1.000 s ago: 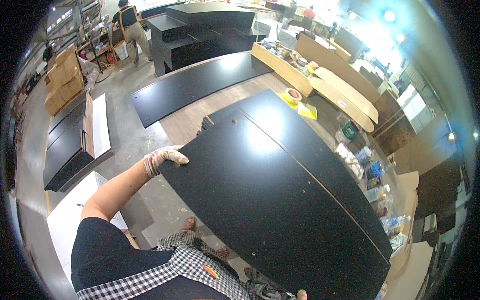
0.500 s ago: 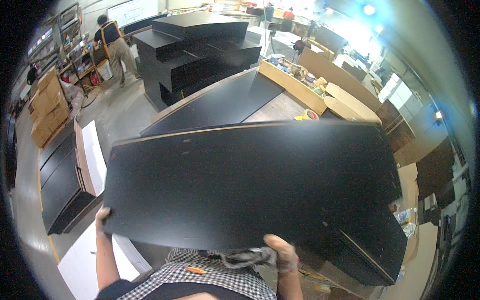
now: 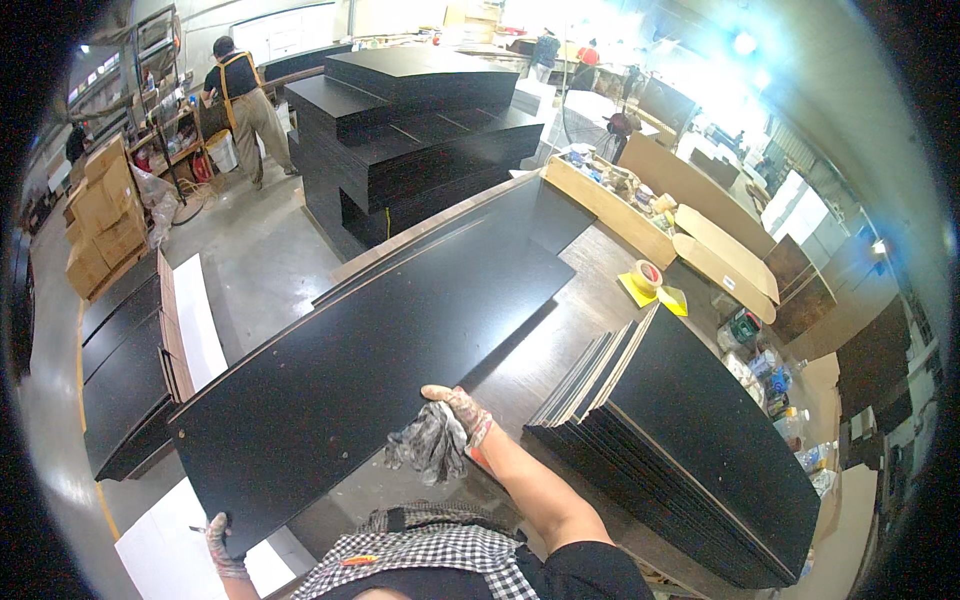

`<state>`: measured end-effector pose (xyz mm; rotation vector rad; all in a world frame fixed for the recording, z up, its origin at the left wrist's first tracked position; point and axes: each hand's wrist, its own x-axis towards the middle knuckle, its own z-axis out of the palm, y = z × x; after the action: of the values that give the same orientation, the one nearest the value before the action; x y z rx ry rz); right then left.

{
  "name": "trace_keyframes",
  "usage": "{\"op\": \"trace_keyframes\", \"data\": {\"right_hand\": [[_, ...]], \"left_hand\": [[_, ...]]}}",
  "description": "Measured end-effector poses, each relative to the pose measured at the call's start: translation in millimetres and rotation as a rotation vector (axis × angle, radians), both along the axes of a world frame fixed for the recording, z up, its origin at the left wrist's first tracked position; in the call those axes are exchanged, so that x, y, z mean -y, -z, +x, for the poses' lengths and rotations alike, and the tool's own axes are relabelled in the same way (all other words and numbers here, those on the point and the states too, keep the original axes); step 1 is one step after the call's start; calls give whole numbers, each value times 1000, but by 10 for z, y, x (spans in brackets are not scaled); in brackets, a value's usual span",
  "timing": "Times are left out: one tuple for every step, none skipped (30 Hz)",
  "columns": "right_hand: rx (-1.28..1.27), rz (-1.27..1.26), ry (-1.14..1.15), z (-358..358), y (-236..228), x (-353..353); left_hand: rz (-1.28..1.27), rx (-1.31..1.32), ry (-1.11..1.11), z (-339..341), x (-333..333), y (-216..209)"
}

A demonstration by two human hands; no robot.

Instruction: The person wipes and scrubs a black curved furniture panel using a cloth and a small blue scrubbing block. They flip the panel to clean both sides, repeatedly wipe the surface, and stack the cleaned panel with others. The person also pours liquid from a bottle into a container.

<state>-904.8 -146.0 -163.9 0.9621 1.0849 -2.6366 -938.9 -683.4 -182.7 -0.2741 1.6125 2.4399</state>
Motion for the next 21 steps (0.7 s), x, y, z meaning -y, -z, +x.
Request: {"op": "trace_keyframes", "data": {"right_hand": [[-19,-28,-17,-79,45,-49],[-62,-62,-32,-142,79,-97],[-7,-43,-15,-188,101,-147],[28,36,-92,-197,111,-197],[-33,349,-228,-204,108,-253],[-395,808,-413,-158,99,-304],[-734,1328,-627,-116,82,-360],[-412,823,-630,-17,63,-403],[-542,968,-597,85,39,-442],[-698,1194,-586,232,13,-460],[-876,1472,-574,380,-14,-470],[-846,1496,-563,545,-39,-459],[-743,1517,-535,748,-62,-421],[-633,1431,-523,943,-85,-380],[-562,1471,-494,1145,-108,-323],[-353,1076,-388,1331,-125,-264],[-189,812,-279,1508,-138,-195],[-121,760,-214,1663,-149,-154],[-16,600,-104,1810,-157,-106],[3,719,-122,1922,-154,-71],[-62,954,-169,2016,-151,-34]], "left_hand": [[-16,-46,-6,-44,-130,10],[27,-23,-52,-110,-267,48],[-56,48,-48,-198,-364,85],[-28,31,-50,-269,-491,161],[-4,6,-34,-350,-602,234],[10,44,-33,-434,-707,305],[36,65,-6,-501,-826,379],[-53,174,-38,-630,-973,443],[-10,107,17,-679,-1112,489],[4,87,44,-748,-1302,538],[55,39,89,-811,-1470,560],[65,68,71,-868,-1683,593],[96,82,78,-889,-1842,604],[124,99,82,-892,-2022,628],[193,77,123,-906,-2165,642],[191,142,94,-947,-2315,658],[152,181,158,-976,-2417,666],[126,150,169,-1040,-2530,677],[109,114,176,-1097,-2650,697],[105,107,192,-1147,-2744,710],[109,94,204,-1198,-2849,723]]}}
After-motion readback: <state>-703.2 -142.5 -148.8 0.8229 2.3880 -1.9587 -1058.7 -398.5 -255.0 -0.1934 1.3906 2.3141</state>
